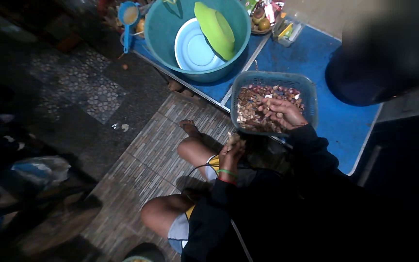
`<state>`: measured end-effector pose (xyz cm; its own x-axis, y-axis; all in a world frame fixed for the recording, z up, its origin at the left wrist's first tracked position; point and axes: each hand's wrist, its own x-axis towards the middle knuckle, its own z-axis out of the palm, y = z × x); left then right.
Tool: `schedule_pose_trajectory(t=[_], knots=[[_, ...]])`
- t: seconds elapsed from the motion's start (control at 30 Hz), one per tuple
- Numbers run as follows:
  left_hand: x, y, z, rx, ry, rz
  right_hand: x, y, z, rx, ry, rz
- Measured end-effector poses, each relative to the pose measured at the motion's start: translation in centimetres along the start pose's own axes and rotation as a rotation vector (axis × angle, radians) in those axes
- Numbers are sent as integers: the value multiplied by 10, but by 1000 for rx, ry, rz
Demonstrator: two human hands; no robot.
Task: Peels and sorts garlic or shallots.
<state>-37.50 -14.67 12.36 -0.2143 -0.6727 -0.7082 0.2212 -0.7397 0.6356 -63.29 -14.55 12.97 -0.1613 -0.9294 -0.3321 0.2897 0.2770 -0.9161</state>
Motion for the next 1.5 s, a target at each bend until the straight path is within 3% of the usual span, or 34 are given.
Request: schedule_pose_trajectory(t=[0.13,0.23,0.43,0.53,0.67,0.87,1.03,1.2,1.3,1.5], knots=[[0,0,-1,4,-3,-4,2,2,-1,-471,42,142],[1,-1,-1,3,-6,3,7,8,1,-653,-15,224],[0,-2,-1,26,-6,22,37,6,19,-976,59,-55],[0,-1,1,30,-7,19,64,13,27,-1164,-19,-156],[-1,1,0,16,12,20,85,27,35,-1427,-48,-59],[0,0,-2,18,18,18,81,25,37,-1509,-42,46],[0,0,-3,19,6,17,76,25,28,-1351,44,-50],[0,0,-4,-4,18,6,63,13,22,-695,131,-5],[2,-1,-4,-11,2,4,54,7,21,-440,109,33],[2,-1,-3,-12,4,4,45,7,22,-242,73,-4]])
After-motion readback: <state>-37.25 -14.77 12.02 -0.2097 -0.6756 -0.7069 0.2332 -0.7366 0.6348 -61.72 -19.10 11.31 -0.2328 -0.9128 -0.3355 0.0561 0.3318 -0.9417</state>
